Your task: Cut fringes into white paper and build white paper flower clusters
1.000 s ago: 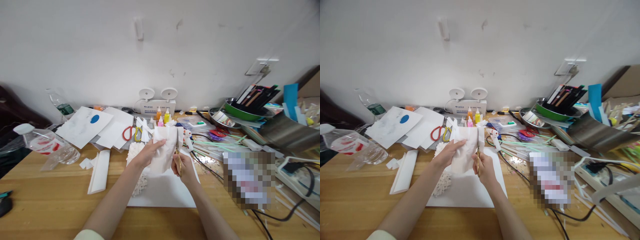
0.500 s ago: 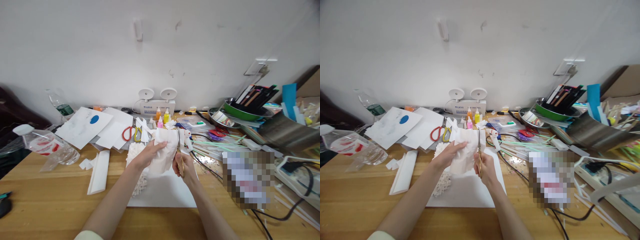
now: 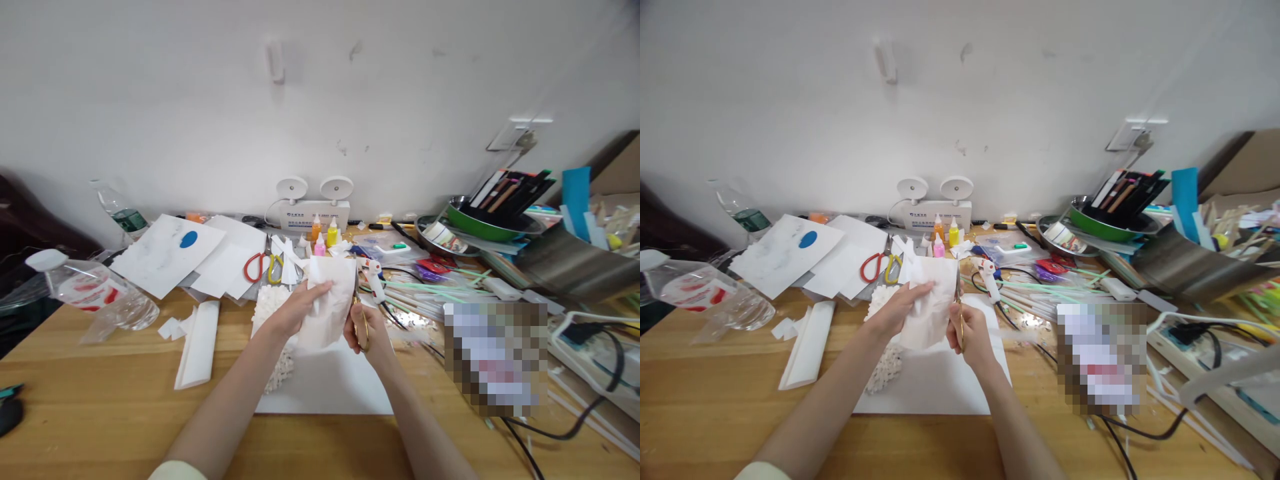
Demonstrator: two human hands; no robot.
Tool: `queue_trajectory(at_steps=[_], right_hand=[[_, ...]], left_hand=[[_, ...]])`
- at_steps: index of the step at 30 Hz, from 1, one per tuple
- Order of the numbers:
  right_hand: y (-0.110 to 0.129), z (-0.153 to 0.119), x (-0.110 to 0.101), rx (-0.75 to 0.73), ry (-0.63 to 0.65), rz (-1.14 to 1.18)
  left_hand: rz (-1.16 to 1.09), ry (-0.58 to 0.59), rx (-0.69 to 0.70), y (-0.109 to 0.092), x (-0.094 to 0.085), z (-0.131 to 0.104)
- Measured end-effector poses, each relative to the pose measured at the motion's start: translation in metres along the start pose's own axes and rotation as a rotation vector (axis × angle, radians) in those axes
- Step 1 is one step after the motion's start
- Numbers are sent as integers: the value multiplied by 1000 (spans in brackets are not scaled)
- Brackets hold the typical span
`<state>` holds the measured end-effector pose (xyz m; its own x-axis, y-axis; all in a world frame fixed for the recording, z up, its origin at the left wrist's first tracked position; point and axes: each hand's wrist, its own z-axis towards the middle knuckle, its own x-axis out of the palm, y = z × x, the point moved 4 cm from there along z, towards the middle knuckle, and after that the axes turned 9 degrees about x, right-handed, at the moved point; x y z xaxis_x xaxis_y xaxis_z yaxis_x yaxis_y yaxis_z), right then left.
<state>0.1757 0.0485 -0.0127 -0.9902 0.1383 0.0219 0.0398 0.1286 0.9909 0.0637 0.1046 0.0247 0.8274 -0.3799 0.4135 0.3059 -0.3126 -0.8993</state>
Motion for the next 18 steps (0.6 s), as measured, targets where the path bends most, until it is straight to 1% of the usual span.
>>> queue_trajectory(at_steps=[3, 5, 8, 10, 12, 14, 16, 18], right_hand=[[0, 0, -1, -20, 38, -13], [3, 1, -5, -35, 47, 29], [11, 1, -16, -63, -1, 137], [15, 2, -24, -71, -51, 152], [17, 3, -30, -70, -98, 112], [18, 6, -35, -62, -131, 100], [18, 8, -41, -65, -140, 160], [20, 8, -51, -98, -144, 264]], left_hand=[[19, -26, -6, -2, 0, 1], [38, -49, 5, -4, -1, 1], [72, -102, 29, -8, -2, 0], [118, -117, 20, -8, -2, -1], [176, -73, 7, -5, 0, -1], [228, 27, 12, 0, 4, -1], [266, 124, 27, 5, 8, 0], [277, 177, 57, 9, 13, 1]])
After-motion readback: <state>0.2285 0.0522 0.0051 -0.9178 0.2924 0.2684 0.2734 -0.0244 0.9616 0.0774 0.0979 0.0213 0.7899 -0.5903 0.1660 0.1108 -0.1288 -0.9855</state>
